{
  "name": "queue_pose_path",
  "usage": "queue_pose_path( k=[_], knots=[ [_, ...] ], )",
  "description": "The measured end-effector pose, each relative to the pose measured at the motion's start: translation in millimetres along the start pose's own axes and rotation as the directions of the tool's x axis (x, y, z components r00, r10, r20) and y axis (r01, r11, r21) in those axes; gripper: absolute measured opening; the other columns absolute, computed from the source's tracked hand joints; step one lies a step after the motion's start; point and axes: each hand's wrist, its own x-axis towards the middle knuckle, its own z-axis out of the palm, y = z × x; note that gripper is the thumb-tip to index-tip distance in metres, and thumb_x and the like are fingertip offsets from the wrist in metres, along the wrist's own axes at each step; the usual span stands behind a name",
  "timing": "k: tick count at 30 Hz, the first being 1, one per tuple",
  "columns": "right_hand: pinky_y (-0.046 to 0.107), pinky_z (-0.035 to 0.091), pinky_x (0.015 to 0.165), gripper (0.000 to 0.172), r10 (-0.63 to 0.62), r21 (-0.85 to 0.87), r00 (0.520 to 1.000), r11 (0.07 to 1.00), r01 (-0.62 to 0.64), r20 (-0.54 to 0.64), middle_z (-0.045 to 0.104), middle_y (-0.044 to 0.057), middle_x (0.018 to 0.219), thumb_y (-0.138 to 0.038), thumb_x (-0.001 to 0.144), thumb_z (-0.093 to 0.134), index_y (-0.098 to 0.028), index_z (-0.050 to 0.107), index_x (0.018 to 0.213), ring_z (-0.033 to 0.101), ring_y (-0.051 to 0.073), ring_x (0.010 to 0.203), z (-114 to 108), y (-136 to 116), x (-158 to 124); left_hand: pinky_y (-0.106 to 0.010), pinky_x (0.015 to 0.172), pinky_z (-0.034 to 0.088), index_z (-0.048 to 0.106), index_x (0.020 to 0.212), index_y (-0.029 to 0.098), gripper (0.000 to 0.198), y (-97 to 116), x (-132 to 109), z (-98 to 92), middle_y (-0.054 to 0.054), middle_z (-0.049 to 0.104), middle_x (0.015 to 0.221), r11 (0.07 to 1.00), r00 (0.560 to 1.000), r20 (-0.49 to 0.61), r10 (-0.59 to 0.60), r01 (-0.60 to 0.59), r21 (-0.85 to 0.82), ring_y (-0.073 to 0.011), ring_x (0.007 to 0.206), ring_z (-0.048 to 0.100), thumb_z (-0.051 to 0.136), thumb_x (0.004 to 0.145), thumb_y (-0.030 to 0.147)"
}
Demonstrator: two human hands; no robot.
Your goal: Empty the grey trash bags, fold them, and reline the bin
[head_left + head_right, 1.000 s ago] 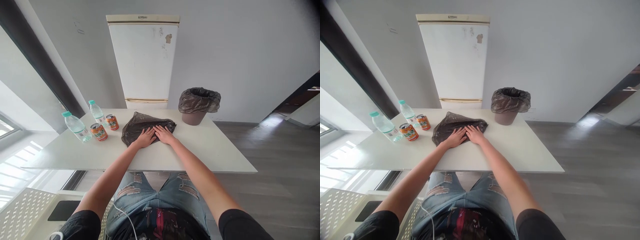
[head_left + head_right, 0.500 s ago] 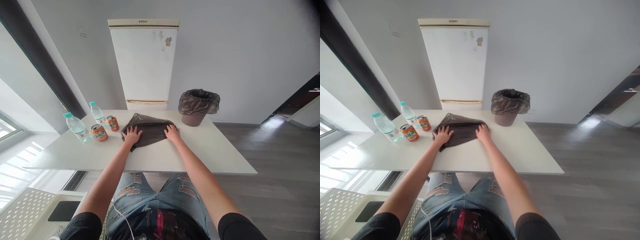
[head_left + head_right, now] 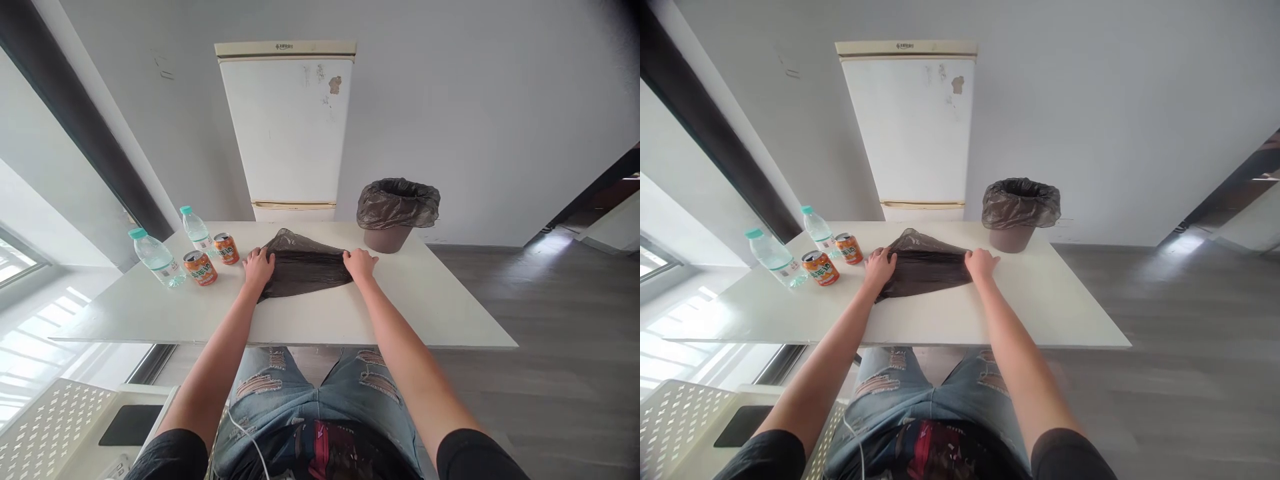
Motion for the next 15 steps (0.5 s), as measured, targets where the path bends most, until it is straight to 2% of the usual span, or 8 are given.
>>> queue_pose_path(
  k=[3, 5, 7, 9, 12, 14, 15],
  knots=[
    [0.060, 0.041, 0.106, 0.039, 0.081, 0.010, 0.997, 0.997, -0.081, -0.003, 0.075, 0.022, 0.100, -0.028, 0.102, 0.044, -0.012, 0.079, 0.106, 0.071, 0.036, 0.101, -1, 6, 3, -0.054, 0.127, 0.038, 0.062, 0.150, 0.019, 0.053, 2, 2, -0.7, -0.017, 0.055, 0.162, 0.997, 0.996, -0.045, 0.071, -0.071, -0.011, -0.0357, 0.151, 0.049, 0.039, 0.109, 0.043],
    [0.059, 0.042, 0.104, 0.035, 0.097, 0.018, 0.995, 0.995, -0.096, -0.011, 0.075, 0.021, 0.099, -0.026, 0.098, 0.048, -0.013, 0.080, 0.104, 0.071, 0.036, 0.102, -2, 8, 3, -0.051, 0.128, 0.037, 0.063, 0.149, 0.018, 0.052, 0, 5, -4.5, -0.017, 0.055, 0.161, 0.996, 0.994, -0.075, 0.086, -0.087, -0.018, -0.0338, 0.151, 0.048, 0.038, 0.110, 0.041],
    [0.058, 0.042, 0.105, 0.037, 0.079, 0.026, 0.996, 0.997, -0.078, -0.049, 0.074, 0.023, 0.109, -0.025, 0.099, 0.045, -0.013, 0.079, 0.107, 0.067, 0.038, 0.114, -5, 7, 2, -0.048, 0.129, 0.036, 0.063, 0.148, 0.014, 0.053, -2, 9, -11.2, -0.019, 0.056, 0.159, 0.997, 0.991, -0.115, 0.072, -0.075, -0.022, -0.0332, 0.151, 0.048, 0.036, 0.110, 0.038],
    [0.057, 0.040, 0.109, 0.047, 0.018, 0.031, 0.994, 0.999, -0.015, -0.105, 0.069, 0.026, 0.129, -0.025, 0.103, 0.034, -0.013, 0.077, 0.119, 0.060, 0.040, 0.129, -7, 4, 0, -0.047, 0.130, 0.036, 0.064, 0.147, 0.010, 0.054, 4, 13, -17.8, -0.021, 0.057, 0.157, 0.995, 0.985, -0.145, 0.093, -0.096, -0.014, -0.0331, 0.151, 0.048, 0.034, 0.109, 0.034],
    [0.058, 0.033, 0.121, 0.062, -0.180, 0.019, 0.980, 0.983, 0.182, -0.087, 0.049, 0.025, 0.162, -0.028, 0.108, 0.017, -0.012, 0.060, 0.150, 0.044, 0.038, 0.151, -3, -6, -1, -0.046, 0.132, 0.034, 0.065, 0.144, 0.009, 0.054, 34, 15, -16.9, -0.021, 0.057, 0.158, 0.958, 0.954, -0.085, 0.287, -0.288, -0.003, -0.0314, 0.154, 0.046, 0.031, 0.109, 0.029],
    [0.061, 0.026, 0.128, 0.065, -0.295, 0.016, 0.955, 0.955, 0.295, 0.006, 0.034, 0.022, 0.175, -0.032, 0.110, 0.015, -0.012, 0.043, 0.165, 0.031, 0.037, 0.162, 5, -13, -1, -0.048, 0.135, 0.029, 0.060, 0.151, 0.009, 0.056, 67, 13, -5.3, -0.019, 0.053, 0.164, 0.889, 0.890, 0.007, 0.456, -0.455, -0.040, -0.0313, 0.160, 0.040, 0.030, 0.109, 0.029],
    [0.062, 0.023, 0.130, 0.065, -0.331, 0.019, 0.942, 0.944, 0.330, 0.062, 0.030, 0.019, 0.178, -0.033, 0.110, 0.017, -0.012, 0.038, 0.168, 0.026, 0.036, 0.165, 10, -15, -1, -0.050, 0.136, 0.025, 0.052, 0.159, 0.007, 0.059, 85, 12, 3.2, -0.019, 0.048, 0.169, 0.853, 0.852, 0.045, 0.521, -0.518, -0.062, -0.0320, 0.163, 0.035, 0.030, 0.108, 0.028]
  ],
)
